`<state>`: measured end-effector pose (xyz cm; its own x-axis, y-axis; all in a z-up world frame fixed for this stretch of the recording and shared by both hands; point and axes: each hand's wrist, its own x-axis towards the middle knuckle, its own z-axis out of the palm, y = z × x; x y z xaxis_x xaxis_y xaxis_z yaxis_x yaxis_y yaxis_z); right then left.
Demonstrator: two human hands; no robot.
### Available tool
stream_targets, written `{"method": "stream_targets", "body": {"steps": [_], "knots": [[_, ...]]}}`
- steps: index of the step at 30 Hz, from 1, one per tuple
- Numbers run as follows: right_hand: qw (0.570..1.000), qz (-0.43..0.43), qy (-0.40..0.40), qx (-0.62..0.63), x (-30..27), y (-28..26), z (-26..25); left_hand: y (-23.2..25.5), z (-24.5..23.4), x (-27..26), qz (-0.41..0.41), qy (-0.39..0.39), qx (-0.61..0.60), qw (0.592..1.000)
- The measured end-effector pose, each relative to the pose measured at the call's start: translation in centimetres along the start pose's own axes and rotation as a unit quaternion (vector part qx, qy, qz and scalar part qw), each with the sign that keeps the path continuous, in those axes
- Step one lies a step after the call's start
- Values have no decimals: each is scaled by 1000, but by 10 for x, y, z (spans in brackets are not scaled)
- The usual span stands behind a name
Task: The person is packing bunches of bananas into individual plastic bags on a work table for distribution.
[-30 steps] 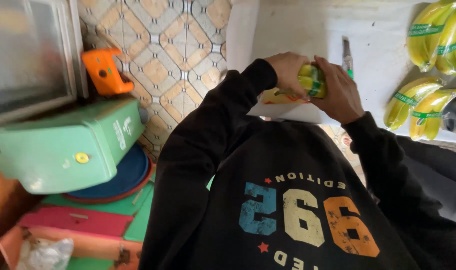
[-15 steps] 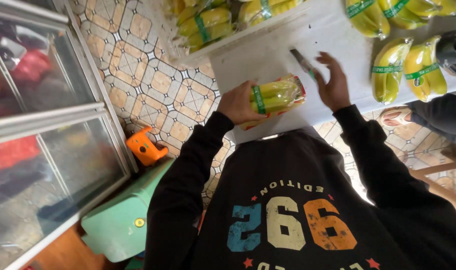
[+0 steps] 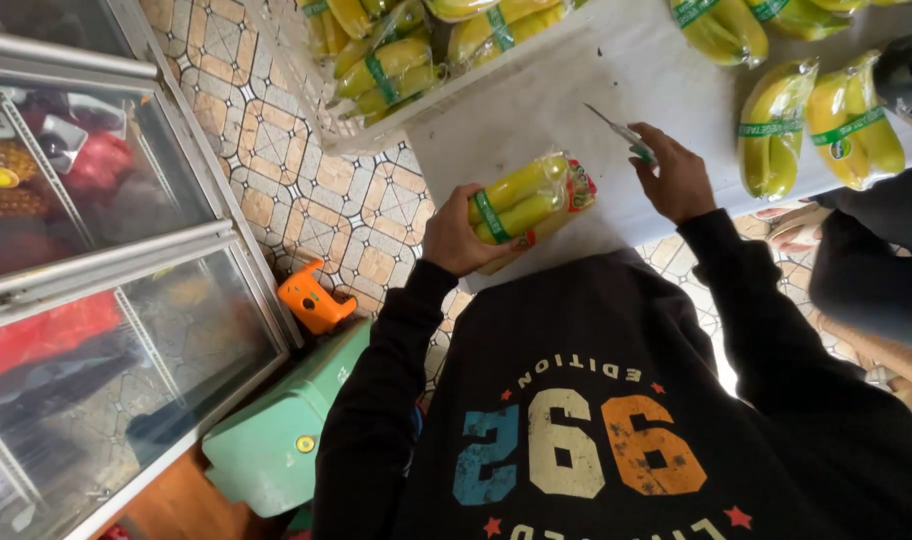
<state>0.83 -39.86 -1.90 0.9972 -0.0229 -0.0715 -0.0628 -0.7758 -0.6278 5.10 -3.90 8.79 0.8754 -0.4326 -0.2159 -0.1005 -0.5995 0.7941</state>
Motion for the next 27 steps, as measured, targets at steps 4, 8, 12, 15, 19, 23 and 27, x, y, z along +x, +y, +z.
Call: {"method": "stream_targets", "body": {"steps": [4,8,12,15,19,23,27], "knots": [[982,-176,34,-59,-9,-10,-23,-5,-7,10,-90,-10,-23,996],[964,-253,-9,-78,-5,-51,-44,-6,-20,28,-137,-22,-34,990],[932,-317,-12,-174,12,-109,-49,-9,-28,37,-161,-44,-30,985],[894,-374,81,-232,28,-113,-1,-2,-37,39,-151,-51,-21,987],[886,-380,128,-232,47,-117,14,12,-42,39,-162,-56,-18,985],[853,-298,105,-415,58,-53,-16,20,-50,36,-169,-50,-32,984],[822,-132,149,-533,55,30,-92,9,-51,37,-177,-29,-101,979]]}}
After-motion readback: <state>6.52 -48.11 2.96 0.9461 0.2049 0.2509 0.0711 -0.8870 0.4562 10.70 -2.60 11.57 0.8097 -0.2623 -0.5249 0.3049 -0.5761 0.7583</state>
